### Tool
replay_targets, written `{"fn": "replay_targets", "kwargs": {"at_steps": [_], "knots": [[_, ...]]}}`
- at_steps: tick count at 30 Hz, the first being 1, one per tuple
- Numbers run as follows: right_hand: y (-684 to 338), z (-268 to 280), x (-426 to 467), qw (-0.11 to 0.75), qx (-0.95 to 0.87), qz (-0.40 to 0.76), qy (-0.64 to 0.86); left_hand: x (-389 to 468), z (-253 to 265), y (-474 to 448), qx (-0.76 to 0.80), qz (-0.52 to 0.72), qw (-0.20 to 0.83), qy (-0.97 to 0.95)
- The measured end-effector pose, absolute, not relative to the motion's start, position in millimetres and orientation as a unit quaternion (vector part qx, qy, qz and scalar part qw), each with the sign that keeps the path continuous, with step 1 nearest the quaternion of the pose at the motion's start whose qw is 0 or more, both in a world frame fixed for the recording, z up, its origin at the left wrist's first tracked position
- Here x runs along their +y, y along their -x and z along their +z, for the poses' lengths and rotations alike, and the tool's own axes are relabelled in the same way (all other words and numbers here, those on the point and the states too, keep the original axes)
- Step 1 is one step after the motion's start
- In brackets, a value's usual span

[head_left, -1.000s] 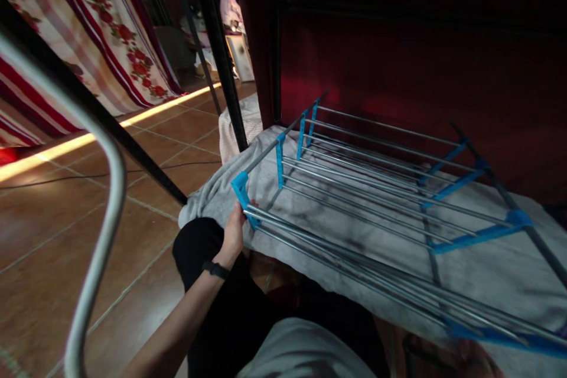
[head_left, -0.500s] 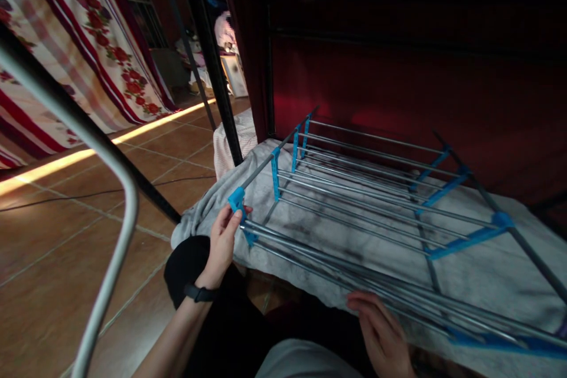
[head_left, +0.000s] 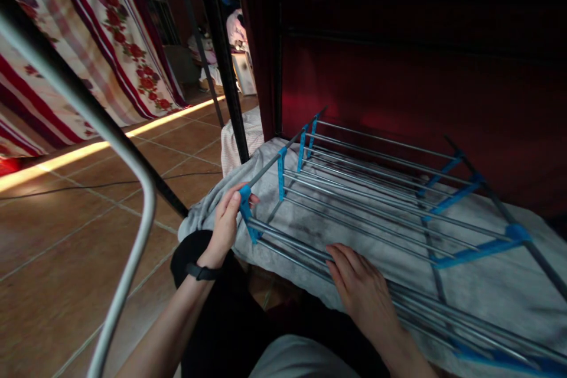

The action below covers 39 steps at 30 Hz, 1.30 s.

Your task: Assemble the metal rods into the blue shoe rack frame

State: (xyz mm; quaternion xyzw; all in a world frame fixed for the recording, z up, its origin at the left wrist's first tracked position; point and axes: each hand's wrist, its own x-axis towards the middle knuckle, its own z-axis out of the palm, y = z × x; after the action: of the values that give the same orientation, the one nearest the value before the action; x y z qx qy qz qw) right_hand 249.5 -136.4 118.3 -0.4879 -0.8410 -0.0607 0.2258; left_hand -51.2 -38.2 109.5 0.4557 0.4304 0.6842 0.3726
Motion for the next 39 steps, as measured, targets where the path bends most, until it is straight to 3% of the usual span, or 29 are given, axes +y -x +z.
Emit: {"fn": "replay_targets", "kwargs": {"at_steps": [7,20,39], "knots": [[-242.1,116.6,-126.4,0.19,-0.862,-0.097,0.459,-35.3,106.8,52.3,0.437,0.625,0.456,-0.458],[-246.1,129.9,-116.3,0.204,-0.856,-0.112,0.462,-35.8,109.7,52.7,0.406,0.616,0.507,-0.445],[-243.4,143.5,-114.9,0.25,-0.849,-0.119,0.449,-35.5,123.5,45.3,0.415,0.664,0.483,-0.393]]}}
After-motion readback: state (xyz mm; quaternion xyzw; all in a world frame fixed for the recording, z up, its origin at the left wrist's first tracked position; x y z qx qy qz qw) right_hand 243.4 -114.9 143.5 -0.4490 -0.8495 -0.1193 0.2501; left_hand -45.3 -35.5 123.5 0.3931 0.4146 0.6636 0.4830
